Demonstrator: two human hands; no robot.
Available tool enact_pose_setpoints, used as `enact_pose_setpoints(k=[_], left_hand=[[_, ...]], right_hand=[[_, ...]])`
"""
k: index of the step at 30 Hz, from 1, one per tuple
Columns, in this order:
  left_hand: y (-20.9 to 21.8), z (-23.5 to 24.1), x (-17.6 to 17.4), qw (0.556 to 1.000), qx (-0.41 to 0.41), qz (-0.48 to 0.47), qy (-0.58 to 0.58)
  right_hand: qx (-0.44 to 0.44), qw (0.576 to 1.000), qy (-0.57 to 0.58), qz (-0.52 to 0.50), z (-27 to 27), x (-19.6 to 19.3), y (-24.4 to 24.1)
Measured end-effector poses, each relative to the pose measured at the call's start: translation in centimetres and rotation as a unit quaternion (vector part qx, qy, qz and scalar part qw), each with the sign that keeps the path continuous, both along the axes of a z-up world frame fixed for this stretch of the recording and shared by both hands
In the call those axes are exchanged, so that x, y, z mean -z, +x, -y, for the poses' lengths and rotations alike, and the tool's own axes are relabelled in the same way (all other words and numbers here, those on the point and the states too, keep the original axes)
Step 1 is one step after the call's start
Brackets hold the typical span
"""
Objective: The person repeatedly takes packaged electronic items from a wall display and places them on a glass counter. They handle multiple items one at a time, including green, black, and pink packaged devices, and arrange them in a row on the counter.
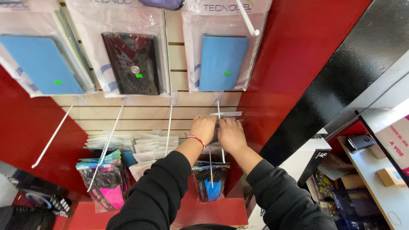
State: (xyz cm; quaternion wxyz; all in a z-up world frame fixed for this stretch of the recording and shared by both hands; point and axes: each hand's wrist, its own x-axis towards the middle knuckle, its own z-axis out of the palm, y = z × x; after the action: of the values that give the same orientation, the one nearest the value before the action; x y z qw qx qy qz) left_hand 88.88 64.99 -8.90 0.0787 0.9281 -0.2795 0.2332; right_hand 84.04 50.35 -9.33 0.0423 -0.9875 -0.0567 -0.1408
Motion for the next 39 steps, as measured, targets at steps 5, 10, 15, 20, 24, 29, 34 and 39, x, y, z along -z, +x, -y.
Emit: enact_pose_setpoints(k=[5, 10, 15, 20, 24, 29, 34, 39], left_hand=[[-0.1, -0.3, -0.5, 0.999, 0.017, -0.038, 0.022], [-1.5, -1.3, -0.4, 0.992, 0.054, -0.112, 0.024], [-5.4, -2.8, -2.9, 0.976, 0.112, -0.180, 0.045], [-8.4, -4.0, -4.4, 0.950, 0.146, -0.268, 0.060], [-10.6, -4.3, -5.9, 0.943, 0.140, -0.287, 0.094], [-11.4, -4.1, -4.9, 0.942, 0.152, -0.288, 0.077], [-12.9, -4.7, -5.6, 0.945, 0.160, -0.278, 0.068], [-14.2, -5.5, -5.1, 0.954, 0.167, -0.243, 0.052]], right_hand=[[0.006, 0.997, -0.031, 0.076, 0.6, 1.7, 0.2], [-0.008, 0.999, -0.020, 0.044, 0.3, -1.5, -2.7], [-0.019, 0.994, 0.050, -0.097, 0.5, -4.9, -6.1], [-0.038, 0.979, 0.125, -0.159, -0.2, -7.4, -9.9], [-0.017, 0.974, 0.122, -0.191, -0.8, -8.9, -12.0], [-0.002, 0.980, 0.086, -0.178, -1.2, -9.1, -14.0], [0.008, 0.982, 0.105, -0.159, -1.9, -9.7, -15.8], [0.017, 0.983, 0.139, -0.120, -2.3, -9.0, -17.7]])
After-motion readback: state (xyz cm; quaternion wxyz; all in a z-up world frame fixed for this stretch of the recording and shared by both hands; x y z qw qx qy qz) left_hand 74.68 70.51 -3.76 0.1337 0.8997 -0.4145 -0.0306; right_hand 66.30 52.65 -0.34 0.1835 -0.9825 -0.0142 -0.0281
